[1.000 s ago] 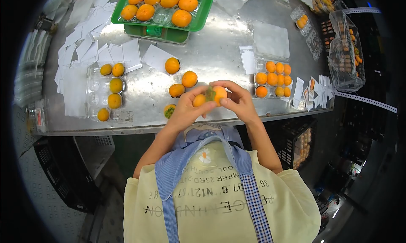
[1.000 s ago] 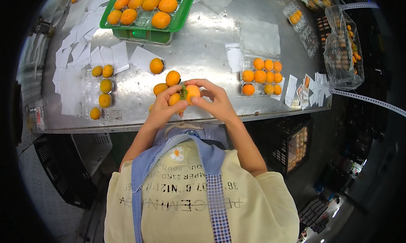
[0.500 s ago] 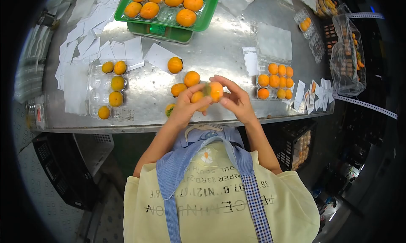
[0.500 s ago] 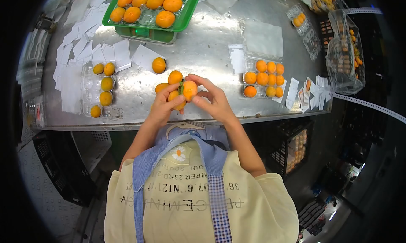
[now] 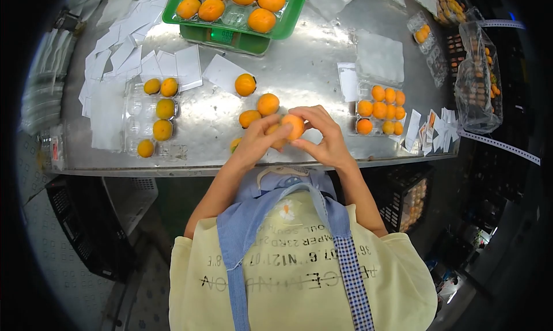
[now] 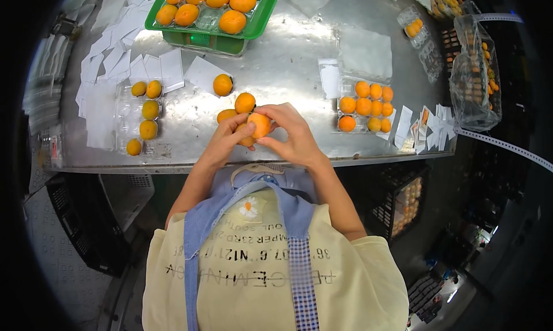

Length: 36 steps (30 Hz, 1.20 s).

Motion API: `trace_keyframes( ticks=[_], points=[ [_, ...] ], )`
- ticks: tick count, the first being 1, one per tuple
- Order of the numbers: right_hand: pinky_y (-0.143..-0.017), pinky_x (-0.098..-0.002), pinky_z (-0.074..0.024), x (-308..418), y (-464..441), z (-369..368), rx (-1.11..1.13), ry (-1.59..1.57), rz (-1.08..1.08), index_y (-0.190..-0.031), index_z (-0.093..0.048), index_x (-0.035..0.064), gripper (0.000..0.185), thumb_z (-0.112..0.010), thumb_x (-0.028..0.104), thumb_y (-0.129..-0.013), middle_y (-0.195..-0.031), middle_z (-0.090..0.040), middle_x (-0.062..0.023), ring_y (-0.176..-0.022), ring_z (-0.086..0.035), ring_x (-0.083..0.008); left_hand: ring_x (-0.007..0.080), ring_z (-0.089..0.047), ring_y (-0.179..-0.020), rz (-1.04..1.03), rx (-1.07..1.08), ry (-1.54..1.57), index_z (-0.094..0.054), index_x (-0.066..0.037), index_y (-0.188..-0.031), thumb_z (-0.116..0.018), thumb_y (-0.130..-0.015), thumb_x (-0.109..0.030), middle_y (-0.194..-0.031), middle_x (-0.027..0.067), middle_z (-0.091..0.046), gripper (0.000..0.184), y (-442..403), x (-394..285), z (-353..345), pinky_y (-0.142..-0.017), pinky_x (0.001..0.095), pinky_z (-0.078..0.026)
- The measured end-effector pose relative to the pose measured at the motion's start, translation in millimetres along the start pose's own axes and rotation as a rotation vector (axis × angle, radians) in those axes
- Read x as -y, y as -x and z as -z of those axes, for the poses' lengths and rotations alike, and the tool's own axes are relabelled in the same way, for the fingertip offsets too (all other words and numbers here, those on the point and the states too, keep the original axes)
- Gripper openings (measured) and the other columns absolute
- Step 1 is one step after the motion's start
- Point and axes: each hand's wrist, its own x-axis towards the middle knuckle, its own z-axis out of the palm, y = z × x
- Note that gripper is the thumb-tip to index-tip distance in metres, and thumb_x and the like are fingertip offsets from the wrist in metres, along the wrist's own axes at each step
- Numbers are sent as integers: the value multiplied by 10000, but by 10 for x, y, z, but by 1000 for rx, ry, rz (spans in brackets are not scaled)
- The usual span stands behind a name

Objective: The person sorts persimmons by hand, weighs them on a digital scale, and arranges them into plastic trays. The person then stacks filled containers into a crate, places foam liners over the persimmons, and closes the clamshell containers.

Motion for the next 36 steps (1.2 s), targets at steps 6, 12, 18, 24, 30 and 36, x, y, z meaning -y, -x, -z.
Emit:
trace_keyframes(
  ticks=[6,12,18,24,30,36],
  points=[
    [-828,-302,-512,-49,36,95,45,-132,-35,-1230,-562,35,534,-738,126,-735,-1193,-557,-101,-1056,-527,-206,86,-572,-711,12,75,14,-602,-6,-1048,-637,-876,-317,-857,24,-598,356,15,27,33,-585,230,-495],
    [-885,-317,-500,-94,84,105,78,-228,-55,-1269,-532,35,556,-726,122,-755,-1237,-528,-107,-1104,-506,-201,104,-587,-780,-19,96,59,-566,-23,-1144,-636,-870,-278,-931,45,-595,380,56,-23,17,-592,233,-505],
    [-897,-307,-502,-38,82,-11,-68,-400,-168,-1277,-505,-11,490,-666,47,-818,-1275,-511,-123,-1160,-492,-195,136,-588,-895,-68,-14,150,-480,-64,-1251,-627,-862,-242,-1074,82,-572,453,43,36,-82,-611,251,-521],
    [-884,-288,-511,-103,130,-64,-104,-445,-266,-1263,-513,-30,428,-627,33,-855,-1270,-531,-150,-1094,-564,-195,155,-598,-883,-67,-111,-11,-475,-67,-1238,-636,-858,-272,-1058,83,-593,462,43,46,-89,-624,257,-515],
    [-826,-295,-526,-114,143,-60,-114,-284,-231,-1219,-566,-4,390,-646,81,-847,-1207,-589,-138,-1049,-589,-183,243,-641,-910,-288,-282,-599,-575,-33,-1139,-660,-823,-281,-999,133,-656,411,45,21,-132,-774,331,-504],
    [-815,-297,-529,-76,145,-12,-85,-83,-181,-1210,-574,-6,385,-648,84,-843,-1180,-602,-164,-997,-619,-207,320,-627,-951,-421,-353,-863,-621,-13,-1114,-641,-822,-250,-1040,187,-649,377,85,36,-172,-823,380,-485]
  ],
)
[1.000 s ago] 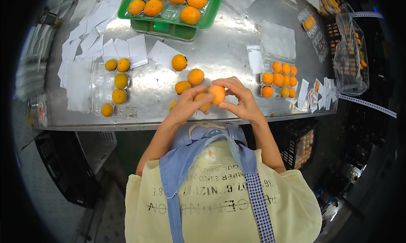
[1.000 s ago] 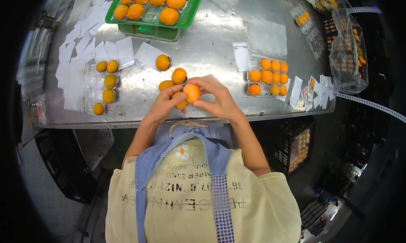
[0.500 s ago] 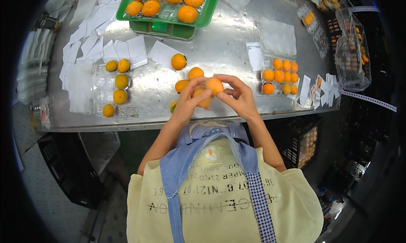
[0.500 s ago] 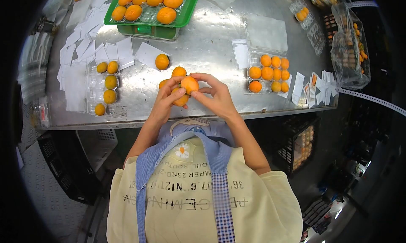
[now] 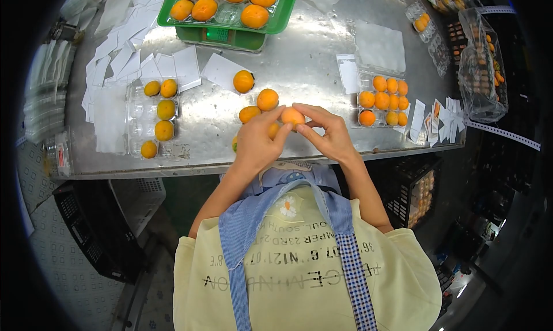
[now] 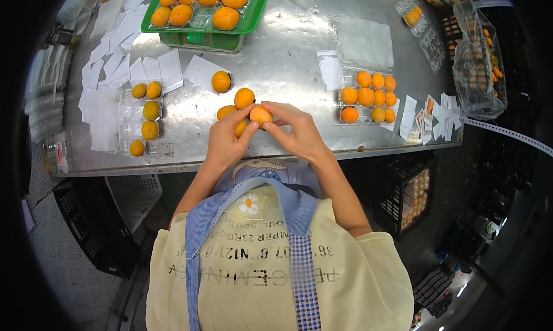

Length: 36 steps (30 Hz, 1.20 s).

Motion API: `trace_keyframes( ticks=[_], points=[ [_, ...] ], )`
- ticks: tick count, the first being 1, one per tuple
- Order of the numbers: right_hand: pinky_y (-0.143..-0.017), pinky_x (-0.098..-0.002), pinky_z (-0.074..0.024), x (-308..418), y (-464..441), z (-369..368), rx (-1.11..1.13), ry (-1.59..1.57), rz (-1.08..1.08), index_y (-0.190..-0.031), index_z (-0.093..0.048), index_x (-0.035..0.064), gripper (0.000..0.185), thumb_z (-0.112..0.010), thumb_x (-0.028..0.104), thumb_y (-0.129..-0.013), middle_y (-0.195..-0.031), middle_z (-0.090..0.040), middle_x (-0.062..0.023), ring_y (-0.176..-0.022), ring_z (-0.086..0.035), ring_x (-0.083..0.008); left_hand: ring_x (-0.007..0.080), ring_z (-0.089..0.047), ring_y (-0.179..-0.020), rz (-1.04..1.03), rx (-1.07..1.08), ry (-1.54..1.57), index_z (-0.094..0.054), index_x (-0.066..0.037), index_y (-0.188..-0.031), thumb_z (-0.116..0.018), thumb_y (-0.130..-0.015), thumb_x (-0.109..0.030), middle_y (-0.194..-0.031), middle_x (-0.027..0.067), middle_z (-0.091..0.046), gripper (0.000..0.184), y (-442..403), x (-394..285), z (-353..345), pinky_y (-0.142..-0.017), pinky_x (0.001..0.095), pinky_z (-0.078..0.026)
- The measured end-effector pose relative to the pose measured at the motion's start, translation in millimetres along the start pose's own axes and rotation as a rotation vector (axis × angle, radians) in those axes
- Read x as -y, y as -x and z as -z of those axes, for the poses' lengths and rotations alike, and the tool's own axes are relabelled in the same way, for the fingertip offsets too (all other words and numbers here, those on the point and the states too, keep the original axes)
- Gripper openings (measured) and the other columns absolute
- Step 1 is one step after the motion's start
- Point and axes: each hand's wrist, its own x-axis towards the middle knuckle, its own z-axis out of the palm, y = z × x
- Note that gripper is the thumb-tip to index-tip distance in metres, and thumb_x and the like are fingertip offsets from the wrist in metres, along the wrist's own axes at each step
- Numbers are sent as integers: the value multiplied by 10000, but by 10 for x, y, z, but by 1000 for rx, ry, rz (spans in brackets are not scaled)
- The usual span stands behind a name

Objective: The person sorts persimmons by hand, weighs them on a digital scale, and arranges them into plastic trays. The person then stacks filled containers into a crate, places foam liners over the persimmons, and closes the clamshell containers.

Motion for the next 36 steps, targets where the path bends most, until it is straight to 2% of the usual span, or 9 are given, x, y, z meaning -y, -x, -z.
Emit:
trace_keyframes(
  ticks=[8,11,14,20,26,29,32,35,36],
  points=[
    [-802,-288,-533,37,-8,-8,34,126,32,-1221,-575,5,380,-639,94,-857,-1171,-604,-168,-990,-618,-203,359,-616,-927,-3,32,-154,-588,-7,-1174,-573,-870,-207,-1015,211,-638,364,16,-81,24,-800,395,-483],
    [-791,-310,-529,32,-11,-42,11,67,-7,-1201,-574,-12,387,-654,97,-838,-1145,-613,-181,-952,-633,-245,362,-611,-942,62,87,-138,-585,6,-1169,-561,-876,-208,-1026,214,-634,363,-4,-152,70,-815,397,-478],
    [-792,-310,-532,-21,-15,-56,11,31,-35,-1202,-573,-15,389,-654,104,-841,-1164,-609,-177,-972,-629,-239,365,-602,-966,64,100,-138,-578,17,-1171,-547,-882,-209,-1049,221,-626,368,-5,-160,75,-832,399,-469],
    [-816,-284,-533,-77,-10,-58,39,-32,-122,-1227,-573,9,391,-654,103,-856,-1202,-596,-142,-1023,-599,-172,365,-580,-949,56,114,-131,-550,31,-1146,-517,-870,-195,-1037,209,-617,358,-3,-101,44,-824,448,-447],
    [-828,-288,-531,-111,-18,-50,59,-113,-174,-1229,-571,6,394,-656,97,-855,-1201,-598,-128,-1016,-600,-171,370,-579,-971,99,140,-96,-552,37,-1150,-521,-870,-202,-1053,215,-613,370,-12,-94,65,-839,440,-447],
    [-839,-292,-529,-208,-3,-58,73,-276,-234,-1238,-561,-5,396,-647,91,-863,-1196,-597,-125,-1014,-600,-180,369,-585,-961,116,143,-84,-568,19,-1140,-529,-866,-210,-1040,212,-620,359,-10,-79,74,-831,435,-452],
    [-811,-279,-531,-222,-2,-51,75,-322,-247,-1236,-556,-12,412,-656,117,-859,-1173,-613,-127,-926,-637,-173,370,-601,-971,154,175,-64,-580,7,-1177,-547,-881,-245,-1036,220,-630,390,-35,-140,121,-840,383,-461],
    [-851,-301,-519,-186,-14,-21,115,-347,-292,-1267,-536,9,443,-660,116,-855,-1207,-587,-107,-1005,-607,-181,308,-636,-801,71,129,-59,-611,-7,-1101,-560,-869,-246,-906,161,-656,337,-36,-85,93,-719,390,-495],
    [-876,-306,-505,-178,-11,-18,142,-348,-265,-1282,-522,14,454,-654,111,-858,-1238,-562,-102,-1053,-576,-181,265,-629,-741,194,185,77,-619,-6,-1089,-566,-876,-264,-861,134,-649,338,-33,-89,108,-663,360,-495]
  ],
)
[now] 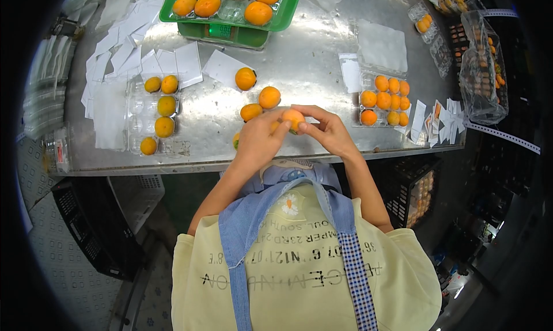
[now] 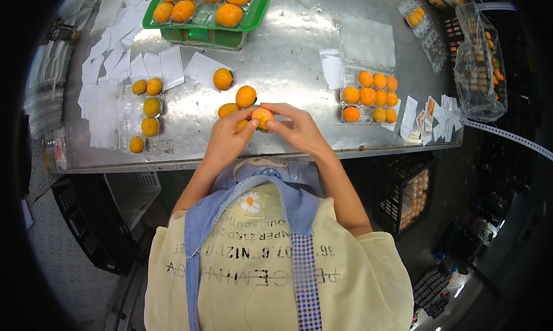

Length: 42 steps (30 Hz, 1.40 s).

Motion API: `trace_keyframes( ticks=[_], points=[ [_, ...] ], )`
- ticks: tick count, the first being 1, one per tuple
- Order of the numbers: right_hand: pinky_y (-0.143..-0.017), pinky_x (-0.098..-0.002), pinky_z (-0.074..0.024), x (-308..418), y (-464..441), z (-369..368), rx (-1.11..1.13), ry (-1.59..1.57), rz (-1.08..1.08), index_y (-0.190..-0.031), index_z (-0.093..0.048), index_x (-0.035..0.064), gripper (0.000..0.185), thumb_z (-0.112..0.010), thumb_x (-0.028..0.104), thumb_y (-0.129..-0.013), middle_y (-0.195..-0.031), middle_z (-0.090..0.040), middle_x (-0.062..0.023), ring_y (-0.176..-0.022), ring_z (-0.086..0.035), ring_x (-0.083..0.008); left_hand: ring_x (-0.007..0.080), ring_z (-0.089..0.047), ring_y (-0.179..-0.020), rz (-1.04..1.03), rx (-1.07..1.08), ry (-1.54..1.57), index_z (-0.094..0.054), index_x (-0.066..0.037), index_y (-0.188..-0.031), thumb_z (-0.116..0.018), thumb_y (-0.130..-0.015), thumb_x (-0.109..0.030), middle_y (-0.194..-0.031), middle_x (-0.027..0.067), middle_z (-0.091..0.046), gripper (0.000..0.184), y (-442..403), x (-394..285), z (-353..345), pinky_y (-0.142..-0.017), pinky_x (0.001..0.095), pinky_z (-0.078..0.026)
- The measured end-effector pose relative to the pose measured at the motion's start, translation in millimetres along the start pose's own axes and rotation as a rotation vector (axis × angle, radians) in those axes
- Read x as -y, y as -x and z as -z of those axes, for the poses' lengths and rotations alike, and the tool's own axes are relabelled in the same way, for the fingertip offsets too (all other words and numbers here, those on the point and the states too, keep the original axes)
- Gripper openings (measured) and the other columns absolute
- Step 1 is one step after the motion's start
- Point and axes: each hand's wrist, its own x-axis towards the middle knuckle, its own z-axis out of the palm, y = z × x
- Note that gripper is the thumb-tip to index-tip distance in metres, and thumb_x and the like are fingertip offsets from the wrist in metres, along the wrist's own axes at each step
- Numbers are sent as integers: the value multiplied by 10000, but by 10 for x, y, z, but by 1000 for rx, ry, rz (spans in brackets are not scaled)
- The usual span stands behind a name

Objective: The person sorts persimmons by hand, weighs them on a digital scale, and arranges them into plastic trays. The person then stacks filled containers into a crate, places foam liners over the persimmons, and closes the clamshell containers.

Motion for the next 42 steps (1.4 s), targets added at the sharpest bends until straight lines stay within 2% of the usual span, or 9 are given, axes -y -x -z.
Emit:
trace_keyframes(
  ticks=[4,10,15,16,19,20,30,36,42],
  points=[
    [-947,-330,-452,-2,42,100,117,27,60,-1325,-491,65,526,-678,155,-842,-1298,-502,-64,-1182,-477,-171,90,-532,-511,219,130,395,-663,-18,-1023,-578,-907,-353,-674,8,-576,364,-22,65,-54,-455,223,-450],
    [-762,-275,-497,-202,172,622,-207,-489,-51,-1200,-563,26,369,-598,256,-914,-1054,-601,-54,-887,-584,-155,194,-582,-924,405,181,1034,-468,-85,-1299,-545,-918,-224,-1103,101,-549,413,-51,122,-162,-650,326,-544],
    [-661,-275,-475,246,552,3145,-730,-409,362,-982,-591,70,319,-545,382,-937,-880,-617,-40,-772,-585,-143,248,-587,-984,304,101,977,-452,-77,-1285,-551,-901,-143,-1134,104,-531,402,-3,91,-279,-771,363,-549],
    [-694,-285,-505,785,701,3517,-653,-686,772,-995,-583,48,382,-528,421,-930,-929,-624,-62,-832,-608,-164,258,-589,-993,304,79,967,-449,-76,-1282,-552,-898,-132,-1134,106,-530,402,9,46,-316,-784,369,-548],
    [-838,-322,-534,1728,1141,4364,-968,-509,795,-1032,-569,-9,384,-584,355,-910,-993,-625,-123,-959,-616,-222,260,-599,-997,299,44,954,-448,-74,-1274,-578,-883,-80,-1131,106,-533,412,61,-169,-416,-820,368,-548],
    [-836,-325,-534,1969,1152,4308,-1125,-532,757,-1065,-565,-23,367,-601,308,-912,-1014,-627,-128,-976,-611,-226,260,-601,-994,301,12,925,-447,-72,-1273,-586,-878,-69,-1129,104,-535,419,99,-215,-463,-827,366,-547],
    [-689,-227,-492,189,8,2229,-338,119,157,-1134,-606,21,261,-599,123,-894,-997,-647,-51,-810,-602,-114,190,-541,-1101,22,-164,952,-464,-19,-1271,-691,-748,77,-1184,100,-537,578,230,-425,-671,-940,319,-478],
    [-778,-253,-483,-64,-53,1328,28,234,201,-1138,-618,51,284,-624,157,-874,-952,-654,-42,-871,-592,-103,213,-549,-1119,-46,-265,781,-464,-27,-1234,-680,-745,89,-1219,114,-541,547,280,-304,-806,-948,347,-481],
    [-764,-256,-493,310,234,653,214,169,352,-1231,-560,63,451,-687,83,-799,-1215,-533,-69,-996,-561,-142,206,-538,-1144,-83,-259,677,-479,-13,-1283,-670,-760,68,-1247,115,-540,562,243,-335,-772,-961,336,-462]
  ],
)
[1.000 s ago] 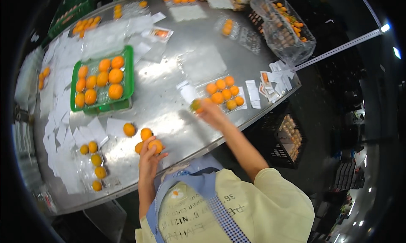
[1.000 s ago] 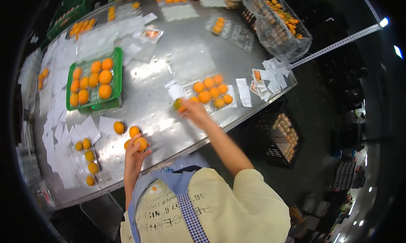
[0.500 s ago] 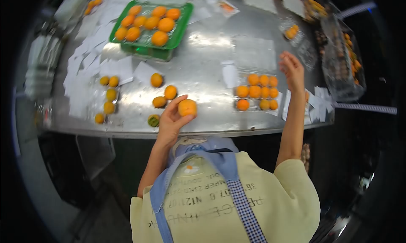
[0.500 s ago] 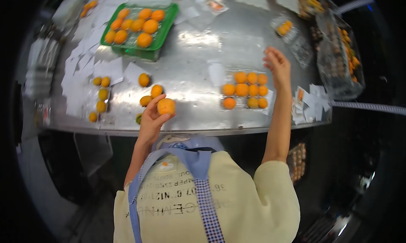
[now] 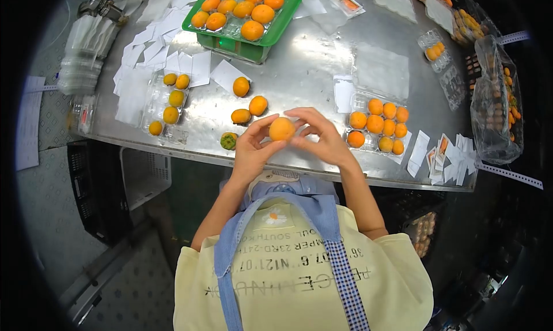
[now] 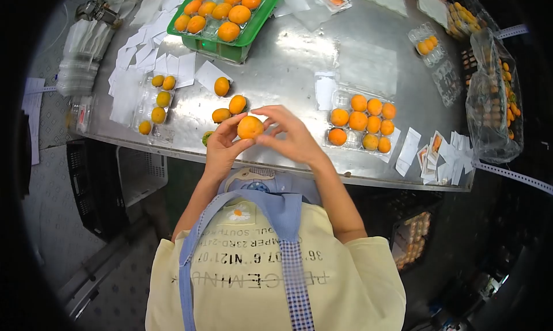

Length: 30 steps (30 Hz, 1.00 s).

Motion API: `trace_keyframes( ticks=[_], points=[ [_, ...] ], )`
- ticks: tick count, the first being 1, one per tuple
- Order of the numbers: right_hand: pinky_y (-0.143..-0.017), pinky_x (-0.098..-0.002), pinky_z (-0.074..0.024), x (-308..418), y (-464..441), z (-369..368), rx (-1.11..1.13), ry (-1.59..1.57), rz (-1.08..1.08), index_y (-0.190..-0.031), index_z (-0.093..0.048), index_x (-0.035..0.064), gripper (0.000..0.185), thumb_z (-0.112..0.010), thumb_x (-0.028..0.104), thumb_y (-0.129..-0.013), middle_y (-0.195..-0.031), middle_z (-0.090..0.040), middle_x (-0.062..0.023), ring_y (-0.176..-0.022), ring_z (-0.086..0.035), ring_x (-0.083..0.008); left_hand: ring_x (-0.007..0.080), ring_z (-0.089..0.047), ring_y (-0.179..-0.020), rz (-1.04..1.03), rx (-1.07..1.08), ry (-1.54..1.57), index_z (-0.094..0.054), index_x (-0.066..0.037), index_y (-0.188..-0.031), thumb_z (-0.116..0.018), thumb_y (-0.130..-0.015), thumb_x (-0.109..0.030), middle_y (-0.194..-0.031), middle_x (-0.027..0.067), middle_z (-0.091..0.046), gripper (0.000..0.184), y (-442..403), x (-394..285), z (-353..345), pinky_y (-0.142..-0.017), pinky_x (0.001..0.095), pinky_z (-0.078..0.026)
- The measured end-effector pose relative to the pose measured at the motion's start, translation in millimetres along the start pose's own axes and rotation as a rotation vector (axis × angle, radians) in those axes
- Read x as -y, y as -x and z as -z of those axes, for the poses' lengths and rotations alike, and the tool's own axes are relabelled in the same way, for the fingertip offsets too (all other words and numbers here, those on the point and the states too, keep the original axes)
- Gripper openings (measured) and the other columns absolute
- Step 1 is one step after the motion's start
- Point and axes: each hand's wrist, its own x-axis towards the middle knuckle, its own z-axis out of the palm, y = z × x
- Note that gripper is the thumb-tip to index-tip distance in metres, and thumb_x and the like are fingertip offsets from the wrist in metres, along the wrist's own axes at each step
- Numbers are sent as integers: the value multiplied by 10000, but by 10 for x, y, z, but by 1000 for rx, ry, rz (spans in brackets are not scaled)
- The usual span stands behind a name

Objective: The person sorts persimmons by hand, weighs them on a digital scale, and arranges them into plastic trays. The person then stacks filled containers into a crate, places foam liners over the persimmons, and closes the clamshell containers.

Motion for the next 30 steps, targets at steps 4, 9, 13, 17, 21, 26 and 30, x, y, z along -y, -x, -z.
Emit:
trace_keyframes(
  ticks=[4,9,13,17,21,26,30],
  points=[
    [-747,-256,-498,82,-17,-227,-20,67,69,-1273,-542,105,554,-732,75,-754,-1255,-497,-78,-1021,-548,-170,207,-566,-1106,185,80,71,-473,3,-1300,-653,-796,16,-1228,119,-560,535,-81,-143,175,-928,322,-488],
    [-769,-270,-515,166,-109,-472,-93,140,3,-1266,-545,93,568,-734,35,-733,-1216,-507,-85,-1064,-534,-181,193,-589,-1067,257,178,170,-478,5,-1296,-643,-820,-12,-1192,114,-583,504,-149,-144,453,-884,318,-514],
    [-748,-266,-524,115,-206,-669,-140,176,-33,-1256,-537,83,569,-746,39,-729,-1173,-523,-83,-1008,-566,-181,204,-594,-1059,268,190,175,-472,-2,-1305,-636,-826,-20,-1196,121,-577,506,-146,-207,624,-874,319,-525],
    [-740,-242,-529,96,-298,-868,-191,177,-91,-1223,-537,51,542,-744,13,-724,-1165,-518,-79,-958,-578,-152,168,-579,-1055,250,157,143,-497,-24,-1291,-624,-862,-80,-1179,99,-586,451,-117,-219,790,-902,314,-484],
    [-730,-231,-529,2,-387,-999,-293,159,-83,-1221,-499,19,551,-741,-4,-727,-1174,-511,-72,-908,-591,-126,114,-564,-1011,205,30,213,-574,-47,-1216,-609,-892,-143,-1138,62,-609,340,-131,-158,947,-889,272,-432],
    [-700,-261,-533,2,-459,-1062,-356,122,-54,-1206,-513,42,539,-761,40,-727,-1155,-517,-91,-869,-604,-153,110,-545,-985,178,-23,317,-615,-62,-1097,-574,-921,-166,-1086,39,-610,209,-171,-102,1183,-844,273,-427],
    [-705,-265,-529,13,-487,-1101,-335,127,-63,-1213,-507,42,546,-758,41,-729,-1141,-518,-92,-868,-604,-156,102,-549,-944,73,30,370,-638,-62,-1034,-582,-917,-161,-1025,28,-618,163,-194,-32,1251,-820,266,-429]
  ],
)
